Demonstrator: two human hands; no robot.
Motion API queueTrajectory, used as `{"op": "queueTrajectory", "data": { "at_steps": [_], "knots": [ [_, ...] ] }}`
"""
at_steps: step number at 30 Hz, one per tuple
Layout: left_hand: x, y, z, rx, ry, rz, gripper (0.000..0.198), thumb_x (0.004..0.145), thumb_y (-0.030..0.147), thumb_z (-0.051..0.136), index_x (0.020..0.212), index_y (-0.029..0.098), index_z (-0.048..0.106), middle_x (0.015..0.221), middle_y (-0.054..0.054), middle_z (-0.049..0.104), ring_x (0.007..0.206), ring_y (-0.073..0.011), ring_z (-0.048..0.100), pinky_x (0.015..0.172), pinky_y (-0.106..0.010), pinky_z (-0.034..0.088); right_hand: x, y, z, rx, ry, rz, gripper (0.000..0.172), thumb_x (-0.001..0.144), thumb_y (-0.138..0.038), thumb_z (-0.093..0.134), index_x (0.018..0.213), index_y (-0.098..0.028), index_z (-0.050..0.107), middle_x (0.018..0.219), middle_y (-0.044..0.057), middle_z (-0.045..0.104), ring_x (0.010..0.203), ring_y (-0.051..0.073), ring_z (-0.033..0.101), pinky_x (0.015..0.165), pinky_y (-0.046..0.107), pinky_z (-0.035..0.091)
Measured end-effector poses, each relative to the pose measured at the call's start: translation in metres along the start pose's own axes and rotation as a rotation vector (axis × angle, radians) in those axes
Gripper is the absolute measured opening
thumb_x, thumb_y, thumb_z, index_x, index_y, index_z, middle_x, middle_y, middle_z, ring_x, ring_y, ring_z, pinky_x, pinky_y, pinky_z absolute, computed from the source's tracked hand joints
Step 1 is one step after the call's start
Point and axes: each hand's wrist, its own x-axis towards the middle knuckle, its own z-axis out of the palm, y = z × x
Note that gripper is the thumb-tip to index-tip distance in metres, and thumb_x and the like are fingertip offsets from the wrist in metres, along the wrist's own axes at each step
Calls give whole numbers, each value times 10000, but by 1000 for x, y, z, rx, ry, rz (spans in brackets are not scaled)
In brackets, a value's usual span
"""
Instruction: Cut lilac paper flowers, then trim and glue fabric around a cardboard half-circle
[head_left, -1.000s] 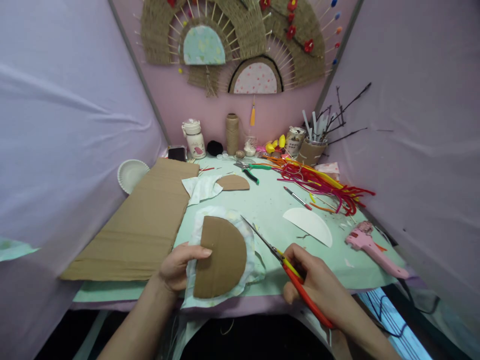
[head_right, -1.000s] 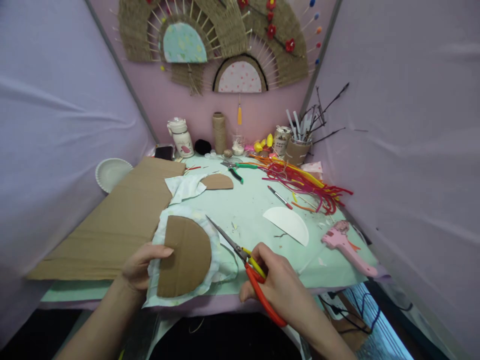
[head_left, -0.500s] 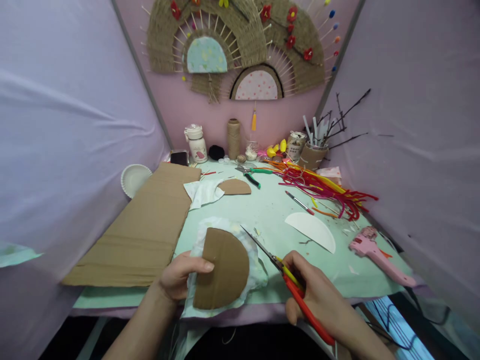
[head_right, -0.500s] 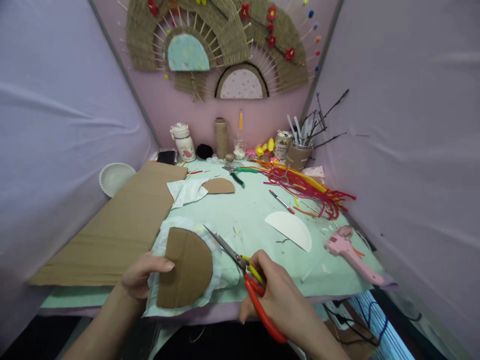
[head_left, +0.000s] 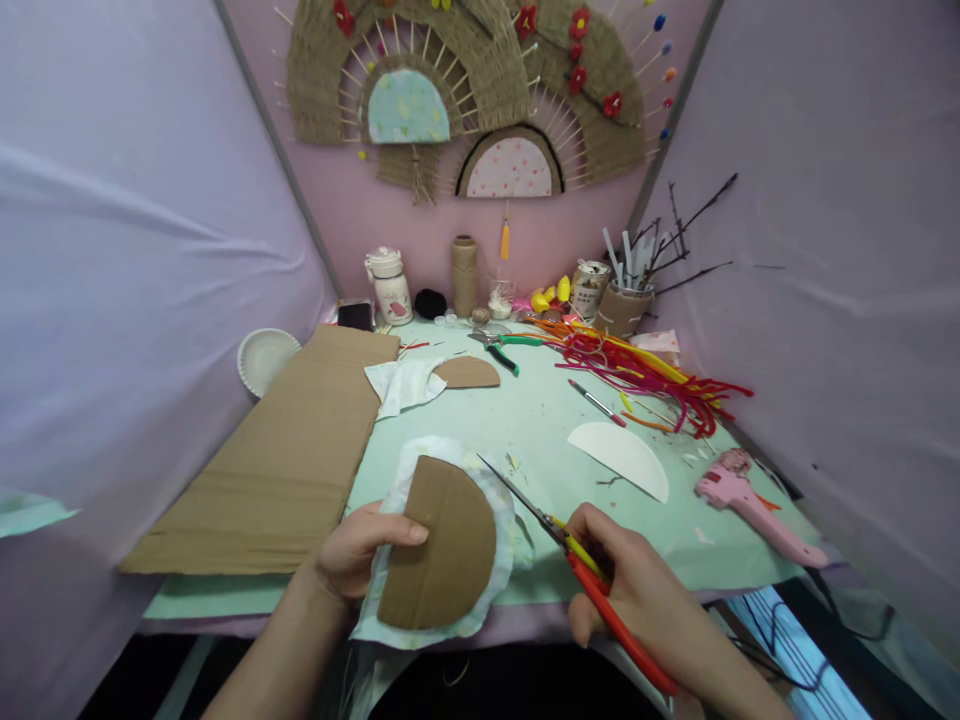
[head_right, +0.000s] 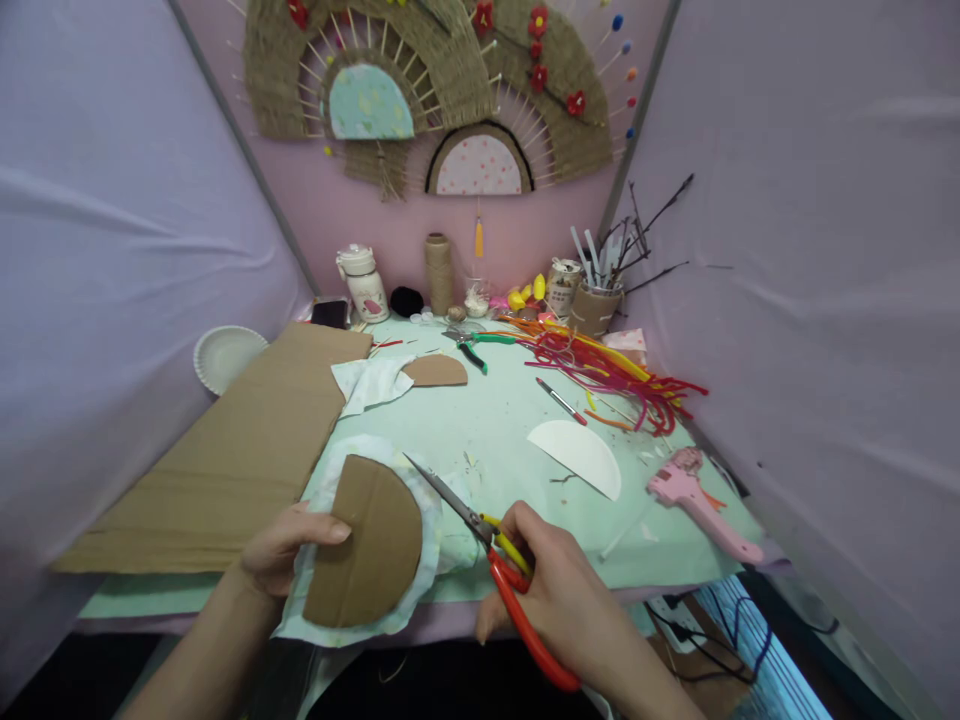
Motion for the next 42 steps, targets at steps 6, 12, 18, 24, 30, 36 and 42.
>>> {"op": "queueTrajectory", "data": {
  "at_steps": [6, 12, 18, 24, 30, 36, 42],
  "knots": [
    [-1, 1, -1, 23, 53, 0, 270, 565, 169, 734, 822, 88, 741, 735, -105, 738, 683, -229, 675, 672, -323, 508, 1, -3, -2, -42, 20, -12, 321, 586, -95, 605, 672, -228, 326, 565, -102, 357, 550, 95, 334, 478, 201, 263],
    [-3, 4, -1, 38, 53, -14, 249, 558, 174, 744, 797, 105, 739, 722, -88, 738, 662, -215, 670, 673, -324, 515, 1, -3, -3, -58, 14, 22, 319, 596, -144, 623, 662, -233, 323, 507, -111, 389, 496, 94, 371, 460, 203, 274],
    [-4, 4, -5, 64, 40, -32, 278, 572, 166, 736, 845, 110, 740, 763, -98, 739, 705, -229, 672, 695, -333, 501, 0, 2, -3, -58, 1, 18, 311, 584, -101, 586, 682, -234, 322, 538, -109, 376, 492, 84, 369, 450, 194, 274],
    [-5, 1, -10, 85, 21, -44, 286, 609, 153, 709, 891, 111, 731, 806, -111, 739, 751, -254, 668, 732, -368, 485, -2, 0, -1, -87, -39, 11, 372, 547, -90, 609, 725, -241, 319, 569, -110, 384, 526, 87, 345, 459, 193, 247],
    [-5, -1, -14, 144, -19, -69, 271, 591, 156, 723, 858, 108, 738, 800, -104, 737, 739, -239, 665, 719, -343, 486, -3, -8, -2, -109, -80, 55, 400, 535, -84, 617, 730, -243, 305, 548, -119, 386, 532, 90, 340, 469, 194, 247],
    [-6, 1, -14, 186, -55, -88, 260, 603, 149, 709, 858, 118, 742, 789, -89, 730, 754, -236, 663, 718, -326, 480, -4, -13, -4, -110, -110, 69, 397, 533, -105, 638, 720, -240, 315, 527, -125, 381, 524, 87, 315, 465, 194, 247],
    [-5, 3, -15, 234, -59, -97, 283, 601, 170, 713, 880, 138, 744, 828, -91, 730, 780, -243, 661, 746, -345, 481, -5, -10, -5, -58, -135, 78, 373, 556, -112, 655, 710, -237, 339, 481, -138, 382, 464, 76, 372, 458, 197, 242]
  ]
}}
